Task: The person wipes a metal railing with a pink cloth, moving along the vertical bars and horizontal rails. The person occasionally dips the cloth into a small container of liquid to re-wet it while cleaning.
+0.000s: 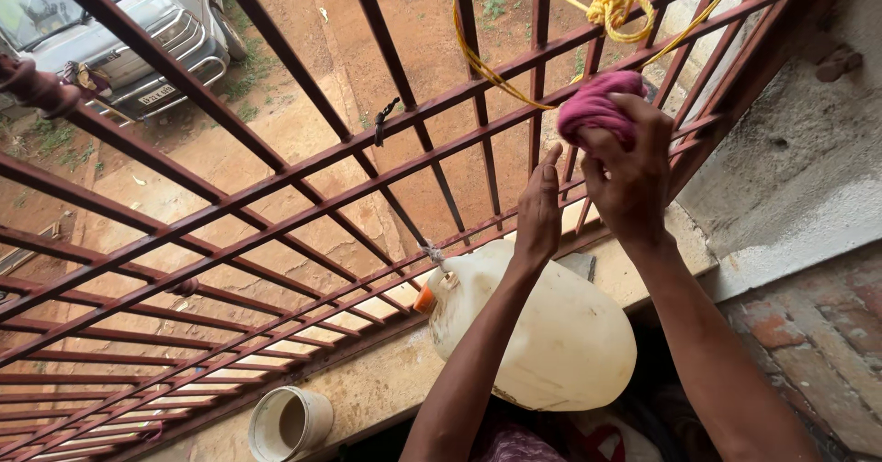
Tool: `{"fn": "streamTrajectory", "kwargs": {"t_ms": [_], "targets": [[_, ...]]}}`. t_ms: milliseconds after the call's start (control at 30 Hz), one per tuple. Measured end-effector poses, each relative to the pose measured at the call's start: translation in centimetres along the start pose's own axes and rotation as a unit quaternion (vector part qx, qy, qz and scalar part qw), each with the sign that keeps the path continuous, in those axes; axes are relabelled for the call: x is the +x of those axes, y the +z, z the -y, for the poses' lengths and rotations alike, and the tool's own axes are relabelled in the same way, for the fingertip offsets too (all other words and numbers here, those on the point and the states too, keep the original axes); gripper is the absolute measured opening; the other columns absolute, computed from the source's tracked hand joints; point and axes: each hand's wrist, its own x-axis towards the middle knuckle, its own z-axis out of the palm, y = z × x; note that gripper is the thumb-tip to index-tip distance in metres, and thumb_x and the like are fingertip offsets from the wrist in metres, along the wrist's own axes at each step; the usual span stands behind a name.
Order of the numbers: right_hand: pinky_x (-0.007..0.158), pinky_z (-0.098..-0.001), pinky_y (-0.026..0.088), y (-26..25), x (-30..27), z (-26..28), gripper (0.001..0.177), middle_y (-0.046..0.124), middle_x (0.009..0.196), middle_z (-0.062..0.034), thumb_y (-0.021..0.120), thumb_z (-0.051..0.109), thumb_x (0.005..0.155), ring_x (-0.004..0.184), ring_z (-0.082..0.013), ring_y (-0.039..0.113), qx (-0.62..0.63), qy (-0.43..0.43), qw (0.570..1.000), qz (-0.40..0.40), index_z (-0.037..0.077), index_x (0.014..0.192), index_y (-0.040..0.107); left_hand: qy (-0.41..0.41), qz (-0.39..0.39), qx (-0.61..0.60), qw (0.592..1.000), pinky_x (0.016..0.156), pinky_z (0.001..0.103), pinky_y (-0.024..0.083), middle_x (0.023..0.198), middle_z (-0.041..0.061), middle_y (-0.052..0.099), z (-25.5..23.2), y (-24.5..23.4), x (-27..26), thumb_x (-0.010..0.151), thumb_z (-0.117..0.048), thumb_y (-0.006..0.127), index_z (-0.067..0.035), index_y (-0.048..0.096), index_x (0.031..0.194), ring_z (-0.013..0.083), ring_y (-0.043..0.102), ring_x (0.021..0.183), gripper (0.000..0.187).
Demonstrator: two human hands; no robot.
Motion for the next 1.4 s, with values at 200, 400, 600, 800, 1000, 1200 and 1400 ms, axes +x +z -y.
{"fn": "streamTrajectory", "kwargs": {"t_ms": [200,400,600,800,1000,1200,1400], "targets": [[0.105,-0.0484,0.048,1.8,0.5,-0.7,0.035,0.047,0.135,-0.0126,0.082,0.004,0.087,0.128,-0.0358,0.045,-0.024,0.004,0.999,0.039,0.017,0.117,0.070,-0.166,0.063,-0.177,0.968,0.128,0.046,0.019,0.169,0.019,0.023,2.8,2.4,3.2,0.098,-0.076,0.009,-0.007,0.019,0.164,0.0359,0.020,0.159,0.096],[0.098,-0.0428,0.052,4.0,-1.4,-1.5,0.028,0.048,0.133,-0.0136,0.082,0.007,0.089,0.125,-0.0390,0.048,0.013,0.052,0.996,0.071,0.016,0.112,0.069,-0.189,0.104,-0.205,0.955,0.126,0.051,0.008,0.169,0.017,0.024,6.3,1.2,4.2,0.093,-0.080,-0.001,-0.010,0.021,0.163,0.0316,0.015,0.159,0.101],[0.102,-0.0499,0.047,3.5,-3.9,-1.6,0.031,0.050,0.132,-0.0143,0.080,0.008,0.085,0.124,-0.0385,0.052,0.062,0.120,0.987,0.089,0.013,0.113,0.067,-0.153,0.094,-0.224,0.958,0.125,0.055,0.023,0.165,0.020,0.034,7.7,1.1,3.1,0.096,-0.075,0.004,-0.009,0.031,0.160,0.0346,0.027,0.156,0.096],[0.111,-0.0490,0.045,1.9,-1.3,-0.7,0.031,0.048,0.136,-0.0136,0.081,0.002,0.085,0.131,-0.0358,0.047,-0.048,-0.032,0.998,-0.008,0.016,0.111,0.070,-0.126,0.127,-0.138,0.974,0.129,0.050,0.016,0.166,0.021,0.032,7.0,0.5,3.2,0.098,-0.076,0.008,-0.008,0.028,0.161,0.0348,0.025,0.158,0.095],[0.107,-0.0493,0.044,3.4,0.9,-2.0,0.035,0.046,0.129,-0.0146,0.082,0.000,0.085,0.125,-0.0350,0.050,0.107,0.074,0.991,-0.030,0.013,0.110,0.062,-0.150,0.147,-0.108,0.972,0.125,0.053,0.018,0.167,0.021,0.027,6.0,0.3,3.6,0.091,-0.080,0.005,-0.008,0.028,0.162,0.0345,0.020,0.158,0.104],[0.107,-0.0487,0.048,4.7,-2.4,-2.6,0.038,0.045,0.132,-0.0157,0.077,-0.003,0.083,0.129,-0.0366,0.051,0.144,0.092,0.984,-0.041,0.012,0.113,0.061,-0.147,0.145,-0.098,0.973,0.126,0.047,0.009,0.169,0.021,0.022,5.3,-0.1,2.8,0.086,-0.084,0.002,-0.010,0.026,0.162,0.0332,0.015,0.156,0.108],[0.101,-0.0494,0.051,7.0,-8.4,-2.2,0.034,0.047,0.131,-0.0179,0.079,0.002,0.082,0.124,-0.0382,0.052,0.084,0.125,0.986,0.067,0.013,0.111,0.066,-0.187,0.116,-0.008,0.976,0.123,0.044,0.024,0.157,0.025,0.044,7.4,-0.6,0.7,0.094,-0.078,0.006,-0.003,0.043,0.153,0.0370,0.035,0.151,0.102]]}}
